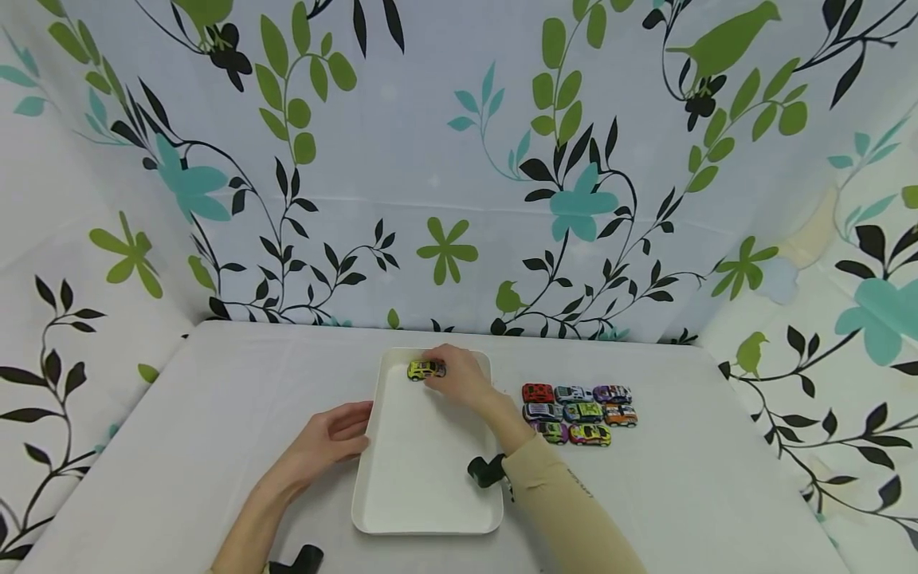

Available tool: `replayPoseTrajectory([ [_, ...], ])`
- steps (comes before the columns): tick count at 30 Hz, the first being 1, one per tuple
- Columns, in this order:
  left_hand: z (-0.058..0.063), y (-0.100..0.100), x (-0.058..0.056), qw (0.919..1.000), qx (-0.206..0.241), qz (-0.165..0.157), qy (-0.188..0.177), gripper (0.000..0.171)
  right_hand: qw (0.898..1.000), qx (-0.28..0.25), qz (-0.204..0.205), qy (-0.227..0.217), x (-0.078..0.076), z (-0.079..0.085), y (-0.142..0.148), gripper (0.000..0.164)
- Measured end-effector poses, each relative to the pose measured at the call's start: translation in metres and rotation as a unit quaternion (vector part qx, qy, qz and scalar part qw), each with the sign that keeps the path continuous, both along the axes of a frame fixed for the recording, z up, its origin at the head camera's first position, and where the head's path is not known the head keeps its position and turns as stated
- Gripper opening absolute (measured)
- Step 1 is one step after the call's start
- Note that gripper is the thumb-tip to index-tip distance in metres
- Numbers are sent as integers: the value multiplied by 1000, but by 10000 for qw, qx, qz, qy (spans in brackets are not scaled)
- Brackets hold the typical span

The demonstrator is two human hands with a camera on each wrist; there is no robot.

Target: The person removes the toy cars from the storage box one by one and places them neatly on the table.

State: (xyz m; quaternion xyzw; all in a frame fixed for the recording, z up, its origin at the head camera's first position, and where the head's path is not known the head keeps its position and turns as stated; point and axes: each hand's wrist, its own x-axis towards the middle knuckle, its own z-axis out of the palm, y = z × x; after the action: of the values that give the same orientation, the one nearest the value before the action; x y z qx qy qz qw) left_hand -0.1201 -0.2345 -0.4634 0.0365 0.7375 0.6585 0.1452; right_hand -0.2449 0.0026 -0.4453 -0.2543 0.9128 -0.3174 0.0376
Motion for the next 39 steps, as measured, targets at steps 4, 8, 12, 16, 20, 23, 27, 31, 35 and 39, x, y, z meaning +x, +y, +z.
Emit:
replayPoseTrajectory([
  [4, 2, 1, 1, 10000, 29, 26, -69, 64, 9999, 83, 28, 89, 0, 0, 0, 39],
  [8, 3, 2, 1, 9999, 61, 61, -91, 64, 9999, 79, 39, 105, 0, 0, 0, 39],
  [12, 3, 2, 0, 9999, 52, 65, -85, 64, 9998, 122, 67, 107, -1, 0, -1, 37],
  [16, 2, 1, -1, 9999, 28, 75, -98, 64, 9996, 234, 77, 114, -1, -1, 0, 37],
  [20, 3, 1, 0, 10000, 20, 63, -75, 64, 9996, 270, 62, 91, -1, -3, 1, 38],
  [23, 3, 2, 0, 9999, 20, 87, -115, 64, 9997, 219, 45, 78, -1, -4, 1, 37],
  [27, 3, 2, -1, 9998, 9, 122, -175, 64, 9999, 140, -6, 31, -1, -6, 1, 34],
  [31, 3, 2, -2, 9997, -20, 148, -181, 63, 9999, 120, -46, -24, -1, -6, 2, 32],
  [35, 3, 2, -2, 9998, -32, 114, -188, 63, 9999, 121, -87, -84, 0, -2, 4, 32],
  [39, 4, 2, -2, 9997, -4, 135, -220, 63, 9999, 53, -104, -104, 2, 5, 7, 34],
])
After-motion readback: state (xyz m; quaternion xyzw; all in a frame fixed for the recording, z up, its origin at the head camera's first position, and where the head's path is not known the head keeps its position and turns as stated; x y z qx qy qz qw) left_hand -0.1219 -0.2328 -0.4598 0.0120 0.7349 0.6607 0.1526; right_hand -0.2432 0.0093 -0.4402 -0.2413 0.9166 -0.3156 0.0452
